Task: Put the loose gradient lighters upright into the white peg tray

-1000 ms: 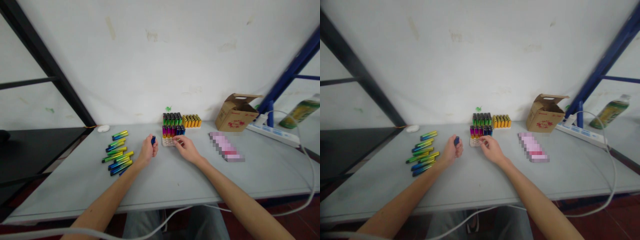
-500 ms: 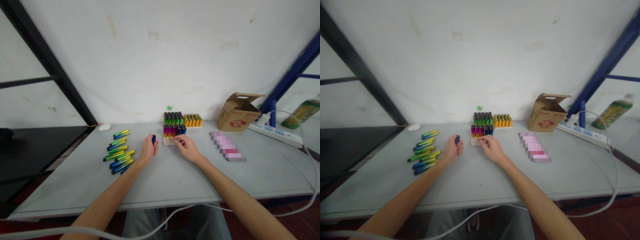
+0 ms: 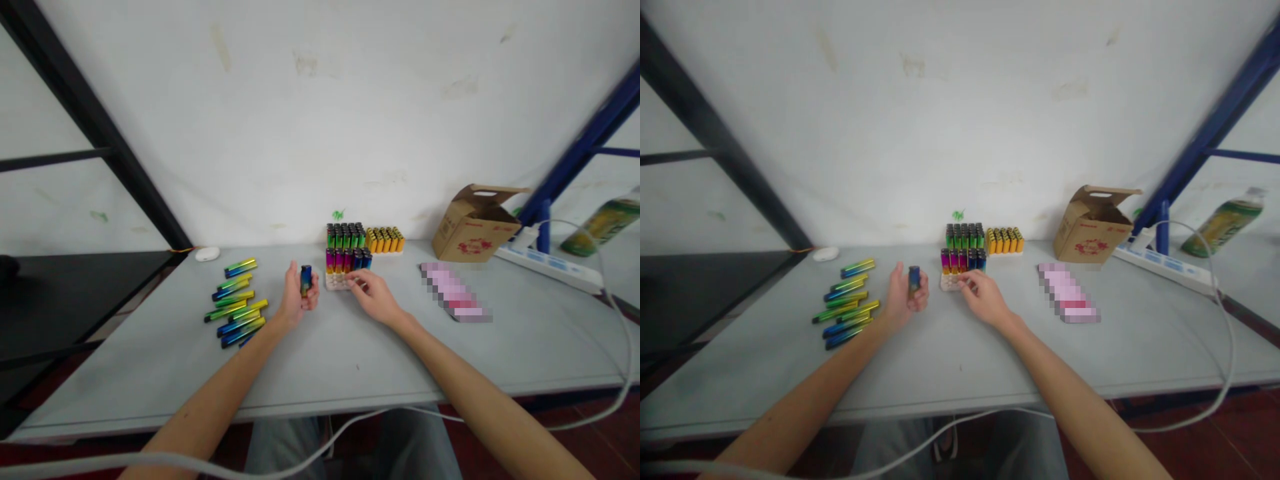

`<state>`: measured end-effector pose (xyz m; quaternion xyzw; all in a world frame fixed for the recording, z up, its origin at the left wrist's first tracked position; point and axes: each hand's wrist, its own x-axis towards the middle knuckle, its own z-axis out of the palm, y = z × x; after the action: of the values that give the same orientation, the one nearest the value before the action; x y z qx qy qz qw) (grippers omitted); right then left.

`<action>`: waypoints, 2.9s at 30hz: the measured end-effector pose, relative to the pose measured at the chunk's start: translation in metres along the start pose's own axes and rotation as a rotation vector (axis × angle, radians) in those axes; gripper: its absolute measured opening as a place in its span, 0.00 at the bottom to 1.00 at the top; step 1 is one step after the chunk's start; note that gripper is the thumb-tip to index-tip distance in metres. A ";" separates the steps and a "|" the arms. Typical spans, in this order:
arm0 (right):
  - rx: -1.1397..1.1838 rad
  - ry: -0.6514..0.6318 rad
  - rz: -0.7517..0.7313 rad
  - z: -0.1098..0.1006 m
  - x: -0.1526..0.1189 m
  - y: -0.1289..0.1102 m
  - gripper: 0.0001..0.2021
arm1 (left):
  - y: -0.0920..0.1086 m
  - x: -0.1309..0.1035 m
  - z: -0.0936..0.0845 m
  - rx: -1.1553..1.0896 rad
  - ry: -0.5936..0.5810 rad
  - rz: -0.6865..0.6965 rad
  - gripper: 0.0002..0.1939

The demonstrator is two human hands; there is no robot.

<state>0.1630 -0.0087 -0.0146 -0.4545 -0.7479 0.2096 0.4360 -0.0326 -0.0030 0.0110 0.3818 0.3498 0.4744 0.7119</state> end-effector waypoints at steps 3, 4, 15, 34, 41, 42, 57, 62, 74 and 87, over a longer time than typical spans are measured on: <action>0.009 -0.005 -0.017 0.000 -0.001 -0.003 0.10 | -0.001 -0.003 0.003 -0.019 -0.097 0.002 0.16; 0.017 -0.003 -0.023 0.000 -0.001 -0.003 0.10 | -0.002 -0.004 0.004 -0.008 -0.118 0.007 0.14; 0.207 0.088 -0.016 -0.003 0.000 -0.011 0.13 | -0.009 -0.010 0.009 0.183 -0.266 -0.042 0.23; 0.530 0.006 0.016 0.009 0.002 -0.022 0.15 | -0.008 -0.013 0.010 -0.003 -0.492 -0.319 0.15; 0.503 0.149 -0.004 0.010 0.003 -0.019 0.13 | -0.019 -0.006 0.008 0.114 -0.337 -0.137 0.19; 0.498 0.156 -0.005 0.011 0.002 -0.019 0.12 | -0.020 -0.004 0.007 0.126 -0.335 -0.133 0.19; 0.418 0.136 0.002 0.012 0.000 -0.017 0.12 | -0.027 -0.004 0.006 0.321 -0.295 -0.106 0.24; 0.428 0.125 0.030 0.012 0.000 -0.019 0.13 | -0.027 -0.004 0.004 0.345 -0.303 -0.099 0.24; 0.504 0.118 0.116 0.014 -0.001 -0.024 0.14 | -0.024 -0.006 0.008 0.235 -0.317 -0.160 0.22; -0.102 0.059 -0.048 -0.015 0.004 0.001 0.12 | -0.009 0.004 0.000 0.433 0.032 0.193 0.15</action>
<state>0.1752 -0.0061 -0.0055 -0.4641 -0.7552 0.1471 0.4390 -0.0278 -0.0019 0.0021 0.5495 0.4165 0.4604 0.5591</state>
